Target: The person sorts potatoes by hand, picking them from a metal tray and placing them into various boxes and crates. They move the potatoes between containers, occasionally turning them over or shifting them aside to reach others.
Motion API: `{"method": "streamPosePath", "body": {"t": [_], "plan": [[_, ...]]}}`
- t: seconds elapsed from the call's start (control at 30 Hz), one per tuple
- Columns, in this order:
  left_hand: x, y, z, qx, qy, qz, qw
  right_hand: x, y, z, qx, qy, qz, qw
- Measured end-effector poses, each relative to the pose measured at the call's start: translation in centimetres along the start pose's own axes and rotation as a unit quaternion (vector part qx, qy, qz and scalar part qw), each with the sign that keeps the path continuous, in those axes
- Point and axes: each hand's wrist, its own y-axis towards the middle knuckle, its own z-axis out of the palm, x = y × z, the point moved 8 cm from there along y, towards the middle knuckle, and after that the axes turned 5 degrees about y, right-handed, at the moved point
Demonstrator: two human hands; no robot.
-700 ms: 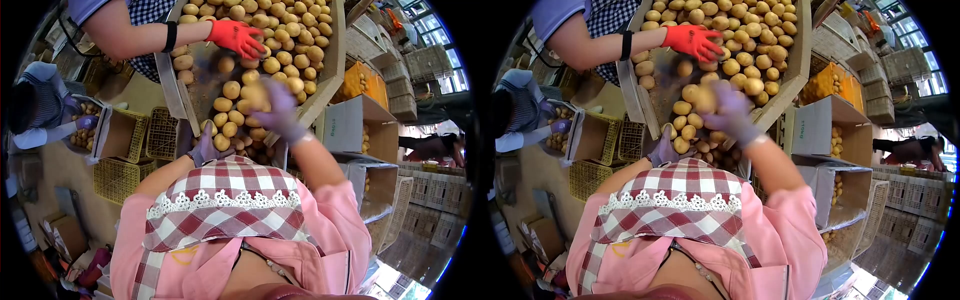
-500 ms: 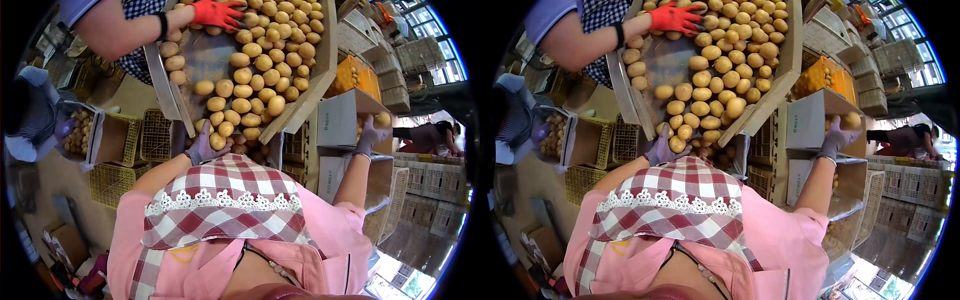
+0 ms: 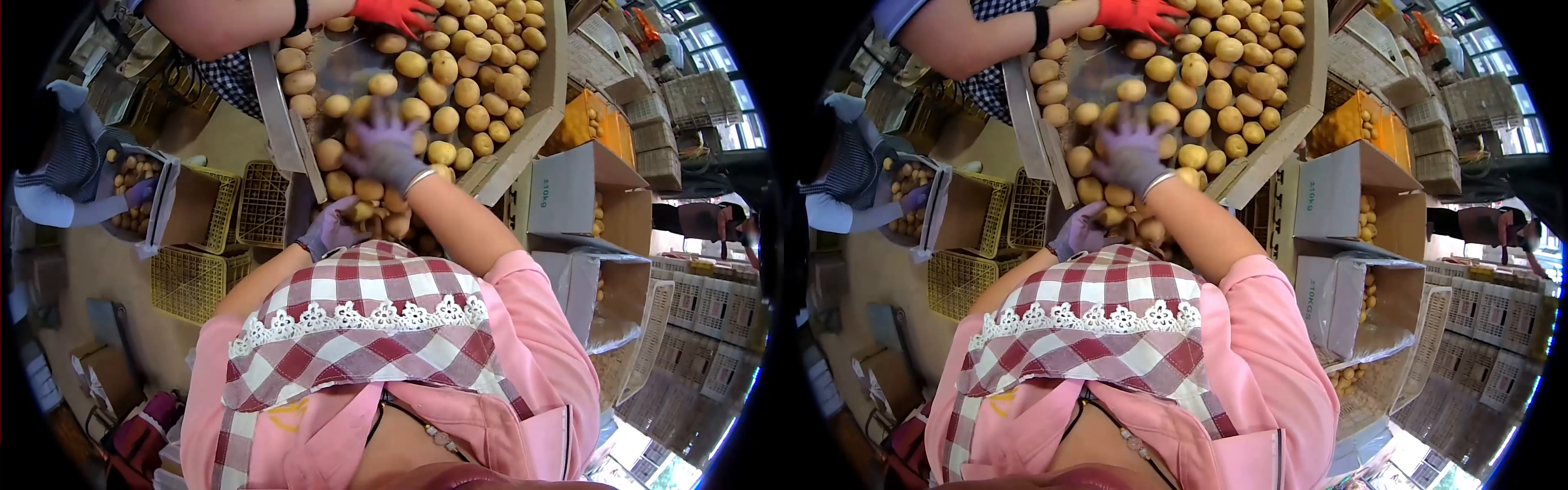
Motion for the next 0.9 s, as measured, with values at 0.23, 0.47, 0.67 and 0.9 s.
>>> {"method": "streamPosePath", "body": {"t": [0.23, 0.47, 0.67, 0.9], "plan": [[-1.0, 0.8, -3.6, 0.011, 0.428, 0.135, 0.893, 1.7, -8.5, 0.2, -0.044, -0.025, -0.273, 0.961], [-2.0, 0.5, -2.3, -0.106, 0.265, 0.146, 0.947, -9.2, -7.1, -2.5, 0.120, -0.079, 0.017, 0.989], [-1.2, -0.6, 1.5, -0.106, 0.100, 0.071, 0.987, -3.1, -4.0, 0.2, 0.157, 0.001, 0.095, 0.983], [-0.5, -0.4, -0.5, -0.155, -0.070, 0.020, 0.985, -7.2, -6.8, -0.5, 0.114, 0.183, -0.034, 0.976]]}}
